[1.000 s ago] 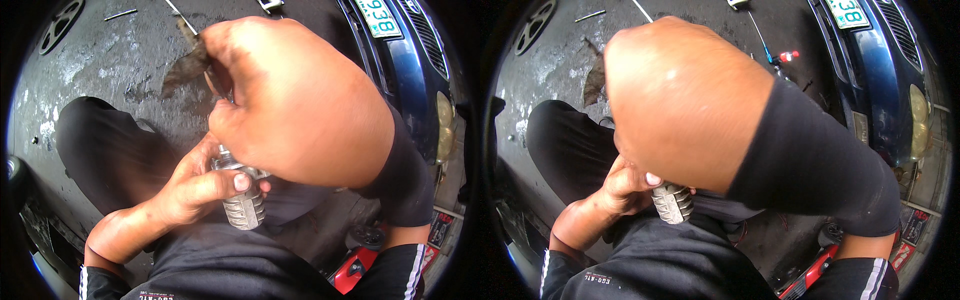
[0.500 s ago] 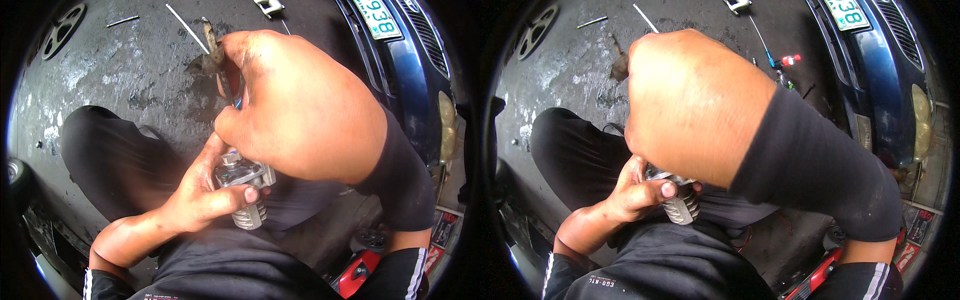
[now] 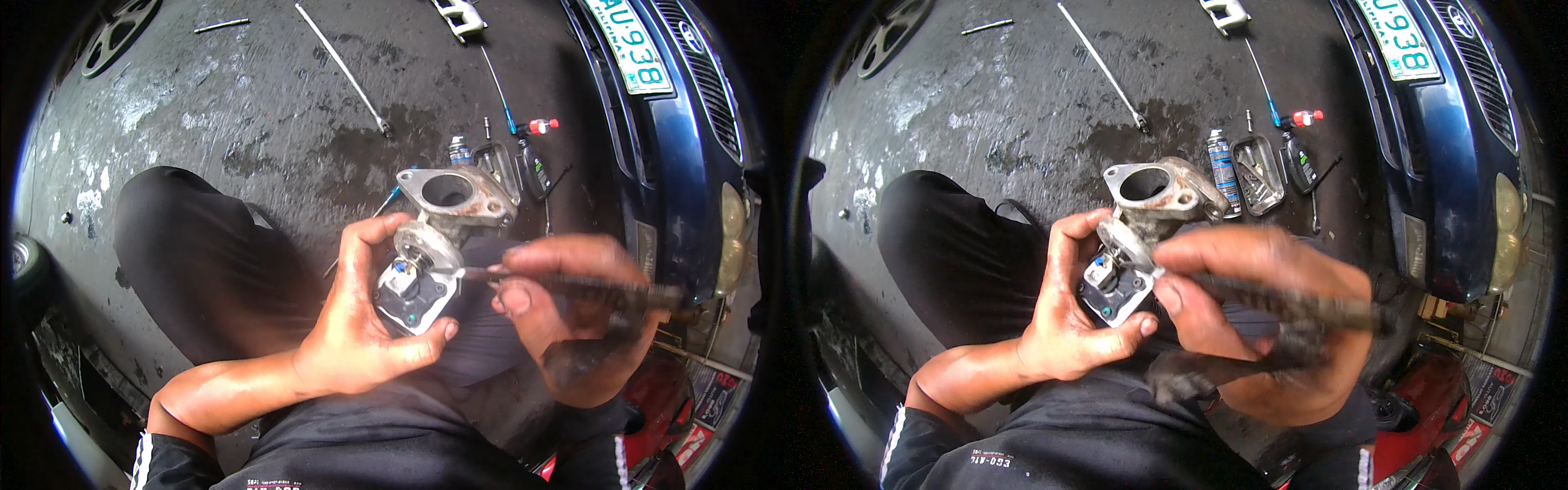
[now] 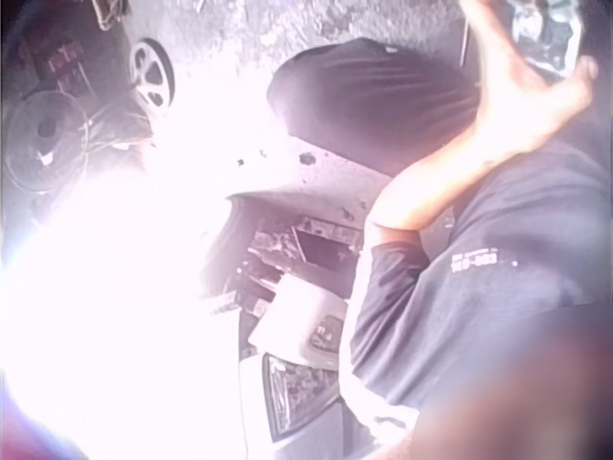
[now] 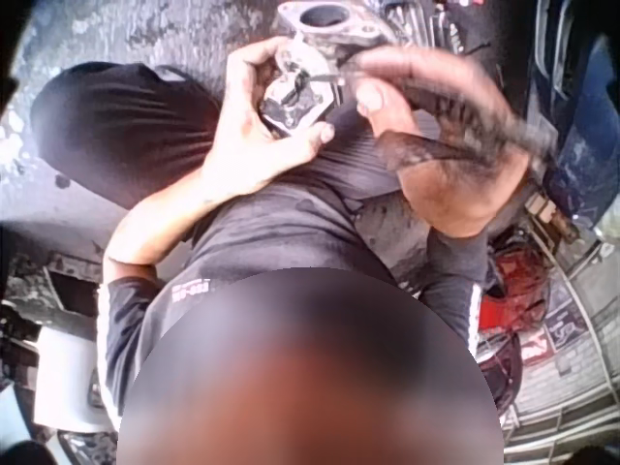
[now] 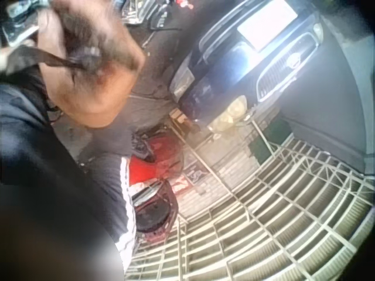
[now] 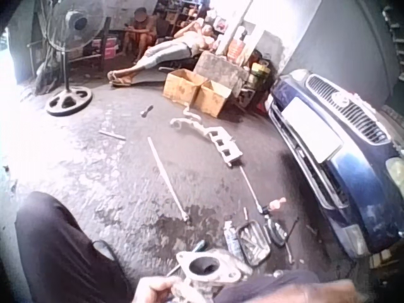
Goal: The person disassembles a carburetor, sprays it with cleaner, and uses a screwdriver to adjust internal components. They repeatedly rotate and inspect the carburetor while seated on the floor in a workshop.
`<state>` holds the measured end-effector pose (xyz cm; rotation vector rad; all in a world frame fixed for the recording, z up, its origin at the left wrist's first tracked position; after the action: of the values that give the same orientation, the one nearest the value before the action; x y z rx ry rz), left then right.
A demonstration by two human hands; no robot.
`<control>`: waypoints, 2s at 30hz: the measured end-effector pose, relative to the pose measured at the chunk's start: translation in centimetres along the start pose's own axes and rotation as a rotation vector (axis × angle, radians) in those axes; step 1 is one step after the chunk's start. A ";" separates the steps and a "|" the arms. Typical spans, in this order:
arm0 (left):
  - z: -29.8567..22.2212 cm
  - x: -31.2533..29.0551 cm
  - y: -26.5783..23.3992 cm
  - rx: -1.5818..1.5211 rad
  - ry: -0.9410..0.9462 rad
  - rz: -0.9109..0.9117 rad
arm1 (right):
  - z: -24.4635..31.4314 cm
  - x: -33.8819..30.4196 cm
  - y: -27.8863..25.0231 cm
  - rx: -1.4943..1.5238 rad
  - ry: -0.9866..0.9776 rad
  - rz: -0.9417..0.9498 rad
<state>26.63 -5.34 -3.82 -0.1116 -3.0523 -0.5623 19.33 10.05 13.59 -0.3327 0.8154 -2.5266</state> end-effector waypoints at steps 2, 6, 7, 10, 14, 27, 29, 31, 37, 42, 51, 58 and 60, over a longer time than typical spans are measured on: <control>0.3 -0.4 0.2 -0.041 -0.021 -0.012 | -0.5 -1.0 -0.1 0.042 -0.030 0.039; 0.5 -0.8 0.3 0.020 0.006 -0.015 | -1.4 -2.7 0.2 -0.029 -0.286 0.117; 0.5 -0.8 0.3 0.035 0.013 -0.013 | -1.5 -3.2 0.2 0.008 -0.220 0.099; 0.5 -0.9 0.2 0.082 0.027 -0.001 | -1.6 -4.5 0.3 0.176 -0.008 0.030; 0.2 -1.2 0.3 0.052 -0.009 -0.017 | -1.7 -5.4 0.3 0.260 0.045 0.024; 0.3 -1.1 0.7 0.075 0.064 0.010 | -3.3 -6.2 1.1 -0.023 -0.305 -0.100; 0.5 -1.0 0.7 0.042 0.058 0.020 | -3.8 -6.3 1.0 -0.042 -0.320 -0.105; 0.7 -0.9 0.8 0.019 0.064 0.034 | -4.0 -6.5 1.1 -0.035 -0.343 -0.126; 0.7 -0.9 0.9 0.039 0.112 0.055 | -4.2 -7.1 1.3 0.004 -0.330 -0.116; 0.7 -0.7 1.2 -0.007 0.115 0.066 | -4.2 -7.4 1.5 -0.056 -0.360 -0.154; 0.7 -0.7 1.1 0.108 0.119 0.029 | -4.3 -7.4 1.2 -0.096 -0.387 -0.096; 0.5 -0.5 1.1 0.086 0.111 0.039 | -4.4 -7.3 1.3 -0.100 -0.384 -0.142; 0.5 -0.5 1.2 0.082 0.118 0.036 | -4.4 -7.3 1.4 -0.046 -0.377 -0.138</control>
<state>27.20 -4.09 -3.94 -0.1261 -2.9467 -0.4251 24.58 14.81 8.65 -0.8767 0.7207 -2.4565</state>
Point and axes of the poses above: each hand's wrist, its own x-axis towards the middle knuckle, its own y-axis out of the palm, z = x × y, the point moved 2 cm from there along x, towards the middle knuckle, and after that the axes turned 5 degrees about x, right-handed, at the moved point
